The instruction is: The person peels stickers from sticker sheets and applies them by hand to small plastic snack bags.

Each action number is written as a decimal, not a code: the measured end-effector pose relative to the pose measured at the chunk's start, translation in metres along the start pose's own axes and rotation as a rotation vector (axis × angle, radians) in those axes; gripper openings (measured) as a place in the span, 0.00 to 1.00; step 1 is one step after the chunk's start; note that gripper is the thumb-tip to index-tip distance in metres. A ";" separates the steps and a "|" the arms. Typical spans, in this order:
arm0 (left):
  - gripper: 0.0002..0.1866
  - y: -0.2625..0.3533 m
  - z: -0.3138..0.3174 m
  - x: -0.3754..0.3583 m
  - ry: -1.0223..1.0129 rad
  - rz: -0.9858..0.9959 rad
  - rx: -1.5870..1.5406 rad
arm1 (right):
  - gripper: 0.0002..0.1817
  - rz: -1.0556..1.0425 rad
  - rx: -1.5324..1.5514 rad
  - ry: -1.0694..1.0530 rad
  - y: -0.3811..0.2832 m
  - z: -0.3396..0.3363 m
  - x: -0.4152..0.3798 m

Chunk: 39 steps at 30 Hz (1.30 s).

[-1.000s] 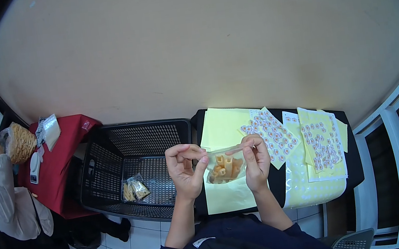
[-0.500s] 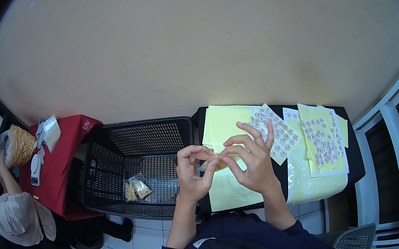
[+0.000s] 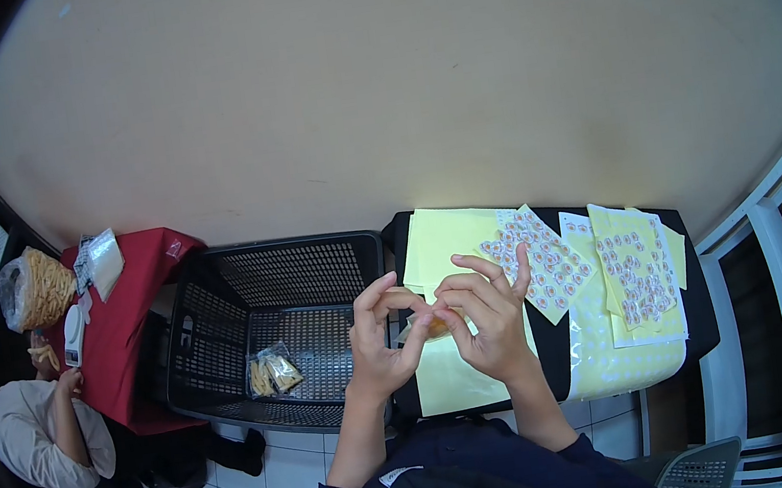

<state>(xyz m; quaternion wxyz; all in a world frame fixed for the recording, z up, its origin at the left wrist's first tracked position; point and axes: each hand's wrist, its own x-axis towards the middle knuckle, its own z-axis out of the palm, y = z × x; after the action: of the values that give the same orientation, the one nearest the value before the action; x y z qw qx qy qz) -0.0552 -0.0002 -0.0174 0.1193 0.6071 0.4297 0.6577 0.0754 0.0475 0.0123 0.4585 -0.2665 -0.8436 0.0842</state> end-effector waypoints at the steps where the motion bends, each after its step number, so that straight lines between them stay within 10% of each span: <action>1: 0.29 0.000 -0.001 0.001 0.014 0.018 0.051 | 0.02 0.000 0.000 0.000 -0.001 0.001 0.000; 39: 0.23 -0.003 -0.015 -0.002 0.065 -0.113 -0.055 | 0.04 -0.086 -0.189 -0.076 0.033 -0.027 -0.006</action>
<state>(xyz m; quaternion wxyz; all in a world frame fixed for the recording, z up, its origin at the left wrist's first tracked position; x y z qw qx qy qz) -0.0694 -0.0066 -0.0194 0.1587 0.5570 0.4487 0.6806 0.1126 0.0696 0.0107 0.4021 -0.2686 -0.8753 -0.0058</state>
